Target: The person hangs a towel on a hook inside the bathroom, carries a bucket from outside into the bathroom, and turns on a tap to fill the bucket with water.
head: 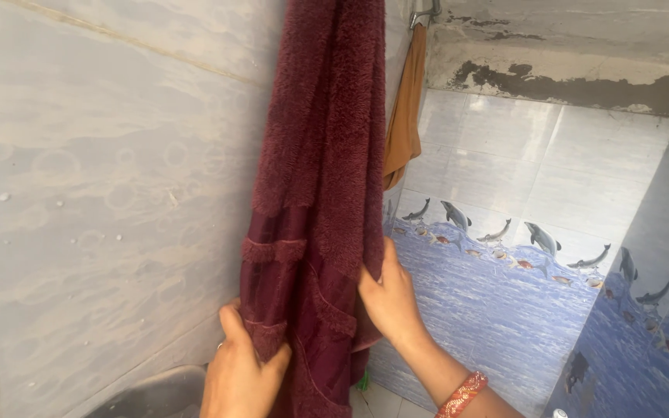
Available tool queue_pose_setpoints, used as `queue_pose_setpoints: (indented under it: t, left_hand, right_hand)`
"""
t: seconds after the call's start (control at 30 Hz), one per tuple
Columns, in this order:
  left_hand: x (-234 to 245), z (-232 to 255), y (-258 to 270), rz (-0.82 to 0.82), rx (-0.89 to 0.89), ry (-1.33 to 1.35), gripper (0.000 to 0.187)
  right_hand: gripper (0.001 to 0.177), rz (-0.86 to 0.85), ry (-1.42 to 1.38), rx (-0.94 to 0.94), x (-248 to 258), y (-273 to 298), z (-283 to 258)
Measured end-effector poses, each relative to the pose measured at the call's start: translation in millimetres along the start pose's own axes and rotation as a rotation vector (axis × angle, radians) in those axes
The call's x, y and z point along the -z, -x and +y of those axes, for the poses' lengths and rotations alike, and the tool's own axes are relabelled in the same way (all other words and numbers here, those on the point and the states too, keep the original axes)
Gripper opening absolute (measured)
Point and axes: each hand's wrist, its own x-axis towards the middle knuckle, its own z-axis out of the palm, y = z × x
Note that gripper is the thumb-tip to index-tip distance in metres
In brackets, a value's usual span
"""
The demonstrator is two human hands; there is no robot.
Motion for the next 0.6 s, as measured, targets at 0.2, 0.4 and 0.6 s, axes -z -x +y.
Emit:
queue_pose_setpoints:
  t: [0.2, 0.4, 0.6]
  left_hand:
    - [0, 16, 13, 0.406, -0.458, 0.017, 0.113]
    - [4, 38, 14, 0.348, -0.370, 0.004, 0.122]
    - [2, 41, 14, 0.240, -0.286, 0.010, 0.117]
  right_hand:
    - [0.071, -0.018, 0.013, 0.018, -7, -2, -2]
    - [0.065, -0.030, -0.084, -0.031, -7, -1, -8]
    - [0.060, 0.027, -0.036, -0.013, 1, -4, 0]
